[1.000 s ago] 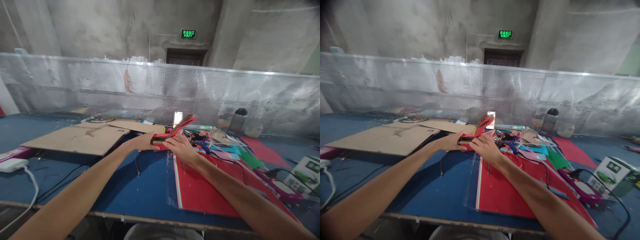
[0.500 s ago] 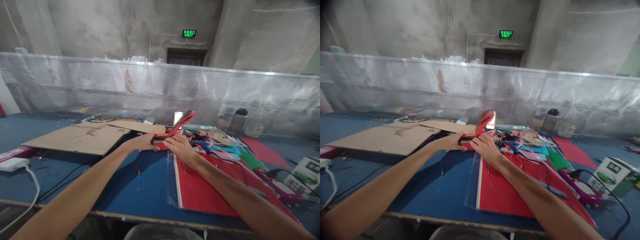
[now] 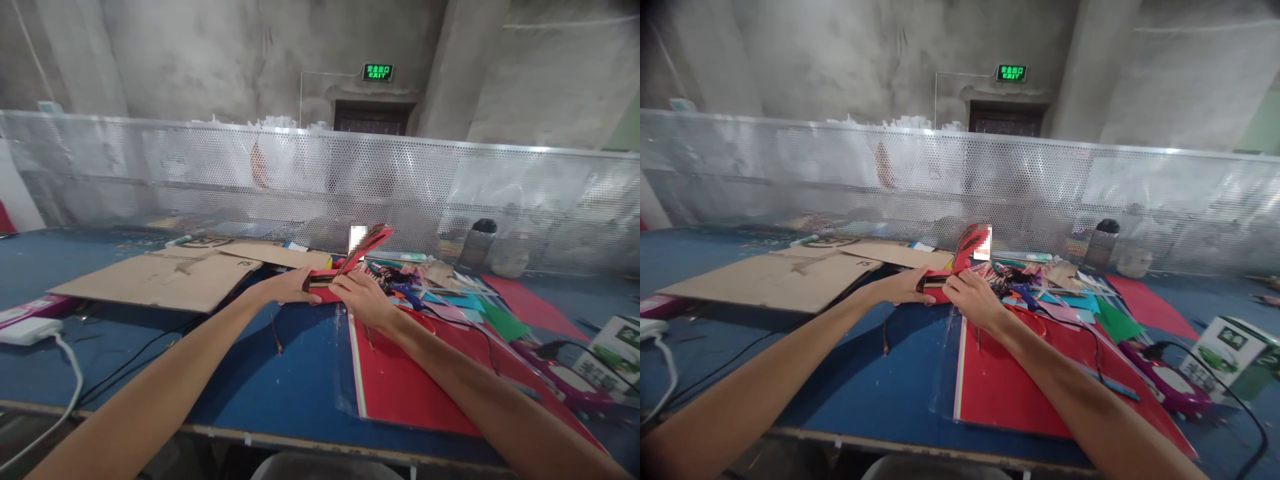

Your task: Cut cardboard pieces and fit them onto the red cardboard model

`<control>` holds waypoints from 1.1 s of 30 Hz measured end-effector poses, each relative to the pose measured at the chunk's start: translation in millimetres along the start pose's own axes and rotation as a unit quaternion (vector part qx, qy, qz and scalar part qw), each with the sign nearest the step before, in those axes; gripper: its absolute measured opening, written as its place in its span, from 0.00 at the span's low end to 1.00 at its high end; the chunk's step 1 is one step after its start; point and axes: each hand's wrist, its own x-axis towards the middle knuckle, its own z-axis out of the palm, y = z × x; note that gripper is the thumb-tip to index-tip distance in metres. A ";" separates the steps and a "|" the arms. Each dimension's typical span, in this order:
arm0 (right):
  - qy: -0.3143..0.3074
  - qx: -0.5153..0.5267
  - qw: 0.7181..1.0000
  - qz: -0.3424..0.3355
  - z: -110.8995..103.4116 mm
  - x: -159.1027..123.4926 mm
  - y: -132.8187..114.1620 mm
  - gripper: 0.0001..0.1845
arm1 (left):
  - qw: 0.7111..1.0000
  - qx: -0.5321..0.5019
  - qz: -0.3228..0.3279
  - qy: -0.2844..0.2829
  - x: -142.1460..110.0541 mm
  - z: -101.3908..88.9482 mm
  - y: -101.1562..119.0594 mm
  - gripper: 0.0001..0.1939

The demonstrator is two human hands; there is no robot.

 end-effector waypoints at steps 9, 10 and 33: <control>0.160 0.237 0.928 0.240 -24.3 -16.8 34.9 0.09 | 0.999 -0.037 -0.021 -0.019 -4.0 -3.0 6.5 0.44; 0.142 0.255 0.915 0.279 -22.6 -20.3 40.3 0.07 | 0.999 -0.037 -0.030 -0.026 -4.3 -3.5 7.5 0.44; 0.000 0.365 0.879 0.306 26.5 -31.0 40.9 0.21 | 0.998 -0.048 -0.025 -0.028 -4.8 -5.1 9.2 0.38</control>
